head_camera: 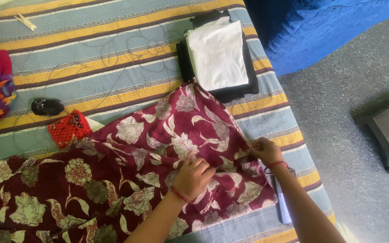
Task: The person folds a white cloth and a maroon floral cloth on a striped bedsheet, then stacks them with other folded clothes. The person moves a smartphone aside while folding and later places the stack on a nearby pile of clothes.
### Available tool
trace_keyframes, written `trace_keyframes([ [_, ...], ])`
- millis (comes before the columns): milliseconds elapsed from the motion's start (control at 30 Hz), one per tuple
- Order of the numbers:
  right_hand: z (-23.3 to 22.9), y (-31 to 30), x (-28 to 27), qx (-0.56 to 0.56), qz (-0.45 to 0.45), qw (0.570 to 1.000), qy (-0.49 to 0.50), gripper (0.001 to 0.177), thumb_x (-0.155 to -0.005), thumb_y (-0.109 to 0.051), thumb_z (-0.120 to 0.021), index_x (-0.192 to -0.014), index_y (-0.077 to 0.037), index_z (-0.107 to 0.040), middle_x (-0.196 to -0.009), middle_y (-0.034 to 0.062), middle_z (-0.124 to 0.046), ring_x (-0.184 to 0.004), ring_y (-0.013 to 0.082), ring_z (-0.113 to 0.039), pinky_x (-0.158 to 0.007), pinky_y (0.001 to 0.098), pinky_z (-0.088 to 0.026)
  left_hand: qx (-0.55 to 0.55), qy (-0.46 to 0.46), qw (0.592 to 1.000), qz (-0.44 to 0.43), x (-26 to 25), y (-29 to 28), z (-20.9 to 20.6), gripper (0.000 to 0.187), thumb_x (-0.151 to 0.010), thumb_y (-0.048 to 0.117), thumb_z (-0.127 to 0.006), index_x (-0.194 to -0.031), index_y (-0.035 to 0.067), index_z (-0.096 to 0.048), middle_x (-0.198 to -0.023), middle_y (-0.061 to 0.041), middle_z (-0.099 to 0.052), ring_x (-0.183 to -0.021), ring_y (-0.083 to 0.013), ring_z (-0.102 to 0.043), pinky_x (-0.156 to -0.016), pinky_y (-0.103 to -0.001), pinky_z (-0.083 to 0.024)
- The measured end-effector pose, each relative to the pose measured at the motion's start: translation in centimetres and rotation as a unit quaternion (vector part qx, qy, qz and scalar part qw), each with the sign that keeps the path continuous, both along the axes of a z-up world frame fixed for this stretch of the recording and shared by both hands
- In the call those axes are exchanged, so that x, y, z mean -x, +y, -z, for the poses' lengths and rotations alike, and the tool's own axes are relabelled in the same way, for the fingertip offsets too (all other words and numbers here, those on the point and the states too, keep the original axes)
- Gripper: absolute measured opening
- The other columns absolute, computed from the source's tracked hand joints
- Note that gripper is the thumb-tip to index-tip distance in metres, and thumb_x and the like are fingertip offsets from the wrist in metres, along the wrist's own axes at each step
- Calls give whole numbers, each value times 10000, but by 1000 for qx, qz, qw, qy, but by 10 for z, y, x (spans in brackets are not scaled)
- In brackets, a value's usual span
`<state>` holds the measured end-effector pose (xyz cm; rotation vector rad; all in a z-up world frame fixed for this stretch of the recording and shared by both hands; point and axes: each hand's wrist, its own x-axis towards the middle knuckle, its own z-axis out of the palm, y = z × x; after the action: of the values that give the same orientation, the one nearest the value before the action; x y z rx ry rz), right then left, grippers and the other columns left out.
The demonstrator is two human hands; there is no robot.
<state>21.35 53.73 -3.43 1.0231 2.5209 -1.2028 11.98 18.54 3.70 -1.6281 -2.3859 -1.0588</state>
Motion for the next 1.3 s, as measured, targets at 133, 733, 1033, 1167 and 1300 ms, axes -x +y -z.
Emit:
trace_keyframes([
  [133,10,-9,-2,-73,-18,997,29,339,-729,-209,-890,-1003,-67,-750,-864,85,-787,-785,180,-760,-729,326,-601,21,-20,1000,-4,-1,-4,1,235,-861,198,-763,-1077,105,-760,-1002,-55,-689,-1089,-242,-628,-1170,-648,-311],
  [733,-55,-100,-58,-257,-204,919,217,250,-864,-114,-676,-1113,-95,-678,-1037,138,-745,-802,237,-750,-627,347,-630,173,-39,959,-220,3,-24,32,627,-997,420,-588,-1509,130,-372,-1391,-193,-523,-1354,-352,-469,-1256,-582,-161],
  [1033,-54,-98,10,-260,-85,951,142,476,-863,-30,-669,-1330,-110,-621,-1245,157,-682,-1073,409,-601,-906,505,-530,187,7,936,-299,-16,-94,56,750,-998,626,-301,-1580,153,-285,-1551,-193,-332,-1470,-377,-258,-1221,-650,-13],
  [1167,-51,-119,-10,-273,-135,932,198,369,-892,-69,-661,-1256,-112,-620,-1111,129,-649,-1031,313,-607,-897,426,-546,199,36,939,-279,-18,-119,71,784,-996,673,-190,-1601,175,-205,-1640,-180,-199,-1527,-378,-134,-1218,-658,7],
  [1300,-33,-180,-46,-177,-393,900,72,427,-871,-352,-756,-1182,-83,-639,-1178,106,-670,-1057,276,-640,-930,421,-549,239,16,922,-303,-22,-144,78,840,-963,703,-213,-1613,181,-122,-1672,-187,-98,-1543,-358,-38,-1198,-674,0],
])
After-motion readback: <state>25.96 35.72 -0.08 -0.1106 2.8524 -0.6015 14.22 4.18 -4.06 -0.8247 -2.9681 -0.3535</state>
